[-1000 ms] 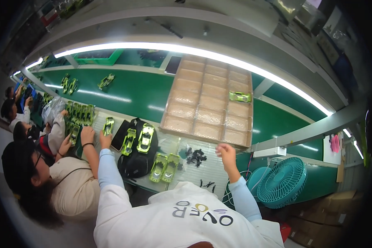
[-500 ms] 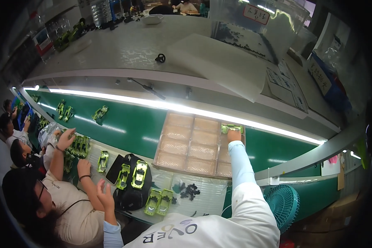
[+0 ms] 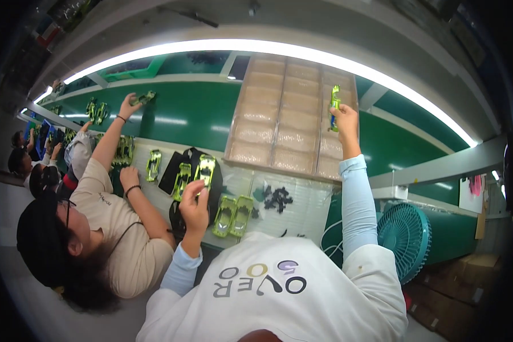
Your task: The person assembles toy cars by fitting small black components into car shells by hand and placing the assembled shells on the table.
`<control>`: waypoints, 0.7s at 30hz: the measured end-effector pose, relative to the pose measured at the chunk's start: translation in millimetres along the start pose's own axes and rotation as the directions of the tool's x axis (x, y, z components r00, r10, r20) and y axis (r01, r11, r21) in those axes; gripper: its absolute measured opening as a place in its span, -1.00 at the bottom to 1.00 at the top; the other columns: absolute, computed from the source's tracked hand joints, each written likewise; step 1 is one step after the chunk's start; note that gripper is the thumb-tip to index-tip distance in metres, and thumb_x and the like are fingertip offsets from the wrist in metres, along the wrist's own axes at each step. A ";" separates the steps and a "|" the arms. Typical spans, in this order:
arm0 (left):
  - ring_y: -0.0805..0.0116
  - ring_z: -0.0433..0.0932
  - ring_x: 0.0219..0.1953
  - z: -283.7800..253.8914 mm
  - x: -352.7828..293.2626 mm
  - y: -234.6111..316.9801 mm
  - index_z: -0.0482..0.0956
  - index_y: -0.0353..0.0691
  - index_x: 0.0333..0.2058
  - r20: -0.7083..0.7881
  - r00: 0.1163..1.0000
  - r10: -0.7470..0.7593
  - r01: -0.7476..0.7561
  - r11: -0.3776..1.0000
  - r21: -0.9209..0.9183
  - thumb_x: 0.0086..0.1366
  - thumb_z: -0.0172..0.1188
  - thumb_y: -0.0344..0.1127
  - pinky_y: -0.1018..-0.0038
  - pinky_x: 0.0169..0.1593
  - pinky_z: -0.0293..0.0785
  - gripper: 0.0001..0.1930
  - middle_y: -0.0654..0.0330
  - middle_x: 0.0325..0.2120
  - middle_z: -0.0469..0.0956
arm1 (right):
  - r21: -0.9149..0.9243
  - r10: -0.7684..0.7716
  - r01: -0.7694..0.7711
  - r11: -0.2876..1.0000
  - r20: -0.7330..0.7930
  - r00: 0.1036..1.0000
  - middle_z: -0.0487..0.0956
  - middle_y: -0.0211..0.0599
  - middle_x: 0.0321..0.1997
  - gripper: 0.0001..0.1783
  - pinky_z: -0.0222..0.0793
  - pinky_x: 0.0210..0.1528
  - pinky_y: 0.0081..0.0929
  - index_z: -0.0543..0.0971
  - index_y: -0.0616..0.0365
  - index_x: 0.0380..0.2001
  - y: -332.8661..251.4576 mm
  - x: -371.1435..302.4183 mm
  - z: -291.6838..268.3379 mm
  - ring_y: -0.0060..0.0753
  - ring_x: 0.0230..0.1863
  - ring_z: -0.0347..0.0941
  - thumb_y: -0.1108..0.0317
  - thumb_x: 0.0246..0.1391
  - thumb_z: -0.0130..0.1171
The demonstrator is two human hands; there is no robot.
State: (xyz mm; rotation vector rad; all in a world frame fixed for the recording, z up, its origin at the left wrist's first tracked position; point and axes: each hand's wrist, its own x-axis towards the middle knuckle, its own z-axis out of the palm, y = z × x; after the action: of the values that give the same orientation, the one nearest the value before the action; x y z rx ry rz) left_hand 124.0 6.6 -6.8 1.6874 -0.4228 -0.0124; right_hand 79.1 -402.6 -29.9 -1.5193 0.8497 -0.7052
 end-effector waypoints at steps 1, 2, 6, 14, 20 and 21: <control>0.40 0.38 -0.27 14.5 -0.9 3.2 0.37 -0.39 -0.31 0.097 0.994 -0.051 0.059 0.995 -0.079 0.02 0.02 -0.52 0.58 -0.17 0.28 -0.80 0.11 -0.31 0.38 | 0.132 0.043 -0.052 0.990 0.069 0.997 0.47 -0.36 -0.55 -0.87 0.24 -0.54 -0.67 0.46 0.27 -0.48 -9.5 -31.2 13.6 -0.56 -0.60 0.34 0.49 -0.21 0.07; 0.40 0.36 -0.22 28.9 -4.6 10.0 0.34 -0.39 -0.24 0.222 0.951 -0.215 0.253 0.954 -0.159 0.01 0.05 -0.49 0.56 -0.15 0.27 -0.71 0.10 -0.26 0.36 | 0.256 0.078 -0.111 0.960 0.138 0.987 0.45 -0.40 -0.55 -0.89 0.21 -0.56 -0.74 0.46 0.27 -0.49 -15.1 -67.2 26.1 -0.66 -0.60 0.30 0.50 -0.21 0.08; 0.30 0.26 -0.08 74.6 -28.9 4.8 0.06 -0.28 -0.03 0.443 0.815 -0.374 0.488 0.855 -0.176 0.14 -0.08 -0.13 0.44 -0.04 0.18 -0.50 0.07 -0.12 0.25 | 0.254 0.146 -0.351 0.901 0.585 0.798 0.47 -0.37 -0.46 -0.82 0.25 -0.46 -0.70 0.45 0.27 -0.38 -4.0 -180.3 58.0 -0.64 -0.50 0.34 0.48 -0.15 0.03; 0.29 0.44 -0.46 34.9 -84.5 -2.8 0.33 -0.21 -0.30 0.767 0.367 -0.526 0.907 0.018 -0.421 0.10 -0.14 0.09 0.50 -0.43 0.41 -0.56 0.10 -0.45 0.43 | -0.008 0.048 -0.052 0.999 0.559 0.828 0.46 -0.24 -0.32 -0.77 0.29 -0.39 -0.58 0.46 0.27 -0.34 17.6 -257.9 19.5 -0.45 -0.42 0.38 0.56 -0.19 -0.02; 0.22 0.44 -0.44 11.0 -105.4 -11.4 0.27 -0.18 -0.25 0.747 0.349 -0.566 0.903 -0.010 -0.430 0.11 -0.16 0.09 0.42 -0.43 0.43 -0.56 0.03 -0.42 0.41 | -0.449 -0.053 0.575 0.684 0.755 0.653 0.37 -0.22 -0.45 -0.80 0.25 -0.28 -0.42 0.49 0.15 -0.52 121.9 -300.3 -5.9 -0.18 -0.34 0.28 0.56 -0.36 0.02; 0.21 0.44 -0.45 11.3 -106.4 -12.7 0.27 -0.17 -0.25 0.747 0.352 -0.564 0.904 -0.004 -0.428 0.11 -0.16 0.09 0.42 -0.43 0.43 -0.56 0.02 -0.42 0.41 | -0.495 0.007 0.536 0.683 0.740 0.673 0.34 -0.21 -0.44 -0.84 0.23 -0.26 -0.41 0.48 0.17 -0.56 124.2 -298.8 -1.9 -0.18 -0.29 0.24 0.55 -0.38 0.03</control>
State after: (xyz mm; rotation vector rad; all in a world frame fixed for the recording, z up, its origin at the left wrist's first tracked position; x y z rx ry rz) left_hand 25.6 27.2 -45.5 0.6725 0.3423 -1.2564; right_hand -101.6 -158.7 -142.2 -2.4239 0.2443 0.0757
